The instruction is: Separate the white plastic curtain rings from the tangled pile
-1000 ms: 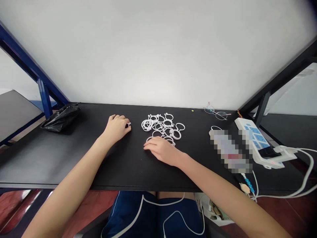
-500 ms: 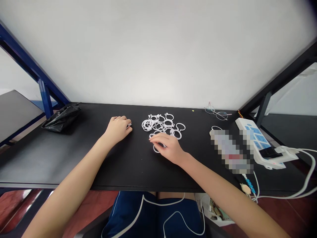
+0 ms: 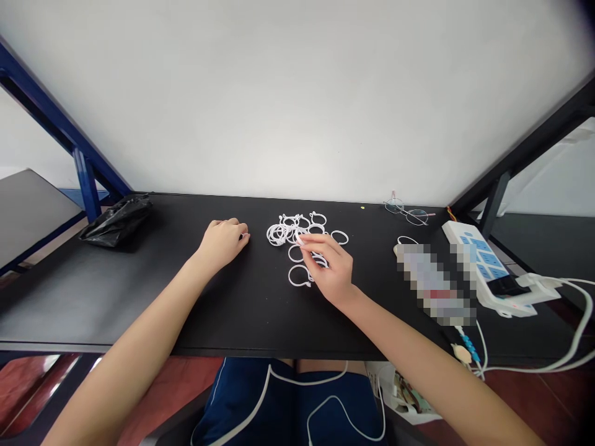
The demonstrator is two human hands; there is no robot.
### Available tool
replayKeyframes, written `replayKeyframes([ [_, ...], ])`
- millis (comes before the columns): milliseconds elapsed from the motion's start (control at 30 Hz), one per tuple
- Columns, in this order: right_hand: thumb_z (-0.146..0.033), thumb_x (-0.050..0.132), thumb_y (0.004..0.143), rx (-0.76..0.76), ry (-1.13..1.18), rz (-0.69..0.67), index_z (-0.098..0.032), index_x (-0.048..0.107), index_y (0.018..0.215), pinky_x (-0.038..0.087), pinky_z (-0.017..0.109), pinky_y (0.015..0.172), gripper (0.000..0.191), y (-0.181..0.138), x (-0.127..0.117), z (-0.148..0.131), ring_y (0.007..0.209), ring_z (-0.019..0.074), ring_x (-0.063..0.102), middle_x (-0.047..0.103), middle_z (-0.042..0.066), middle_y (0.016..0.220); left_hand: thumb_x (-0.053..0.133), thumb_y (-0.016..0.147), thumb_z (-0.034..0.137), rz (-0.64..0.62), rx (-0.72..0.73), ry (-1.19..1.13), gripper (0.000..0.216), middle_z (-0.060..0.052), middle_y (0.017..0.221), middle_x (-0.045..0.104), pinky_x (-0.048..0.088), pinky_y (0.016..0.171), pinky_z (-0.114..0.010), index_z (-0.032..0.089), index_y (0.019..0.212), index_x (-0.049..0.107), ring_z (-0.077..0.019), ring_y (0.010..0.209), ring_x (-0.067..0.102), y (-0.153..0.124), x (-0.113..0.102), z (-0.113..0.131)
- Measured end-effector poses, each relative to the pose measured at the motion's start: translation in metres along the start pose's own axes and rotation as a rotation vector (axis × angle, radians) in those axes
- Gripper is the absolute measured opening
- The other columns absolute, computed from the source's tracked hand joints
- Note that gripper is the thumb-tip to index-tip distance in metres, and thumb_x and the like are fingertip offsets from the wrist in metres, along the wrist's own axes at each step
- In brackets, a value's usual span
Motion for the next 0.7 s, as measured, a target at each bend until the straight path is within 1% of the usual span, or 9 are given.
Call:
replayKeyframes([
  [133,-0.010,0.059,0.087,-0.015,-0.003,0.024,-0.023,0.068,0.088,0.061,0.035,0.078,0.016,0.001,-0.002,-0.002,0.088,0.0200,0.071,0.073,0.006,0.095,0.041,0.094,0.031,-0.005,0.004,0.000,0.031,-0.010,0.093,0.066,0.043,0.077,-0.035,0.017,0.093,0.068,-0.0250,0.085,0.064,0.000,0.003,-0.001],
  [267,-0.008,0.060,0.086,-0.036,0.021,0.017,-0.022,0.067,0.086,0.062,0.033,0.076,0.016,0.002,-0.001,-0.004,0.086,0.0194,0.073,0.075,0.005,0.091,0.042,0.094,0.031,-0.021,-0.006,0.026,0.030,-0.010,0.095,0.067,0.043,0.077,-0.037,0.017,0.094,0.069,-0.0271,0.090,0.063,0.000,0.006,-0.002],
  [333,-0.007,0.061,0.085,-0.044,0.036,0.013,-0.022,0.067,0.085,0.062,0.033,0.075,0.016,0.002,0.000,-0.004,0.085,0.0194,0.073,0.075,0.005,0.090,0.045,0.094,0.030,-0.006,-0.007,0.022,0.027,-0.010,0.094,0.067,0.044,0.077,-0.037,0.017,0.095,0.068,-0.0275,0.091,0.063,0.000,0.004,-0.002],
  [400,-0.007,0.061,0.084,-0.044,0.044,0.011,-0.023,0.067,0.084,0.062,0.033,0.075,0.016,0.002,0.000,-0.004,0.085,0.0195,0.073,0.076,0.004,0.090,0.048,0.093,0.030,0.056,-0.004,-0.008,0.024,-0.010,0.093,0.067,0.044,0.077,-0.036,0.016,0.095,0.067,-0.0271,0.090,0.063,0.000,-0.003,-0.001],
  [467,-0.007,0.061,0.084,-0.041,0.045,0.010,-0.023,0.067,0.084,0.063,0.034,0.074,0.017,0.002,0.000,-0.003,0.084,0.0196,0.073,0.076,0.004,0.089,0.047,0.093,0.029,0.189,0.023,-0.087,0.023,-0.009,0.092,0.067,0.044,0.076,-0.035,0.015,0.096,0.065,-0.0247,0.086,0.063,-0.001,-0.018,0.005],
  [500,-0.007,0.062,0.084,-0.039,0.043,0.010,-0.023,0.067,0.084,0.062,0.034,0.074,0.017,0.002,0.000,-0.003,0.084,0.0196,0.073,0.076,0.004,0.089,0.045,0.094,0.029,0.274,0.054,-0.144,0.024,-0.008,0.091,0.066,0.044,0.075,-0.034,0.015,0.098,0.064,-0.0227,0.083,0.063,-0.004,-0.028,0.010],
  [567,-0.007,0.062,0.084,-0.039,0.033,0.008,-0.023,0.066,0.084,0.062,0.035,0.075,0.016,0.001,0.001,-0.002,0.085,0.0198,0.073,0.076,0.005,0.089,0.042,0.096,0.028,0.417,0.176,-0.275,0.025,-0.006,0.086,0.065,0.044,0.075,-0.032,0.015,0.105,0.062,-0.0191,0.078,0.061,-0.013,-0.045,0.027],
  [633,-0.007,0.063,0.083,-0.040,0.030,0.009,-0.022,0.067,0.085,0.062,0.035,0.076,0.016,-0.001,0.000,-0.001,0.085,0.0201,0.073,0.076,0.005,0.090,0.041,0.095,0.023,0.464,0.356,-0.374,0.024,-0.005,0.082,0.063,0.045,0.074,-0.030,0.015,0.109,0.059,-0.0172,0.075,0.060,-0.023,-0.055,0.052],
  [700,-0.006,0.064,0.083,-0.034,0.032,0.013,-0.022,0.067,0.086,0.062,0.035,0.076,0.016,-0.001,0.000,0.001,0.085,0.0201,0.073,0.076,0.006,0.091,0.042,0.093,0.020,0.446,0.496,-0.436,0.024,-0.005,0.082,0.063,0.045,0.070,-0.029,0.014,0.110,0.058,-0.0165,0.072,0.059,-0.034,-0.059,0.075],
])
Point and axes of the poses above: each hand's wrist, its own y-axis towards the middle knuckle, its own x-axis out of the palm, z = x × y, the point moved 10 cm from there along y, towards the middle knuckle
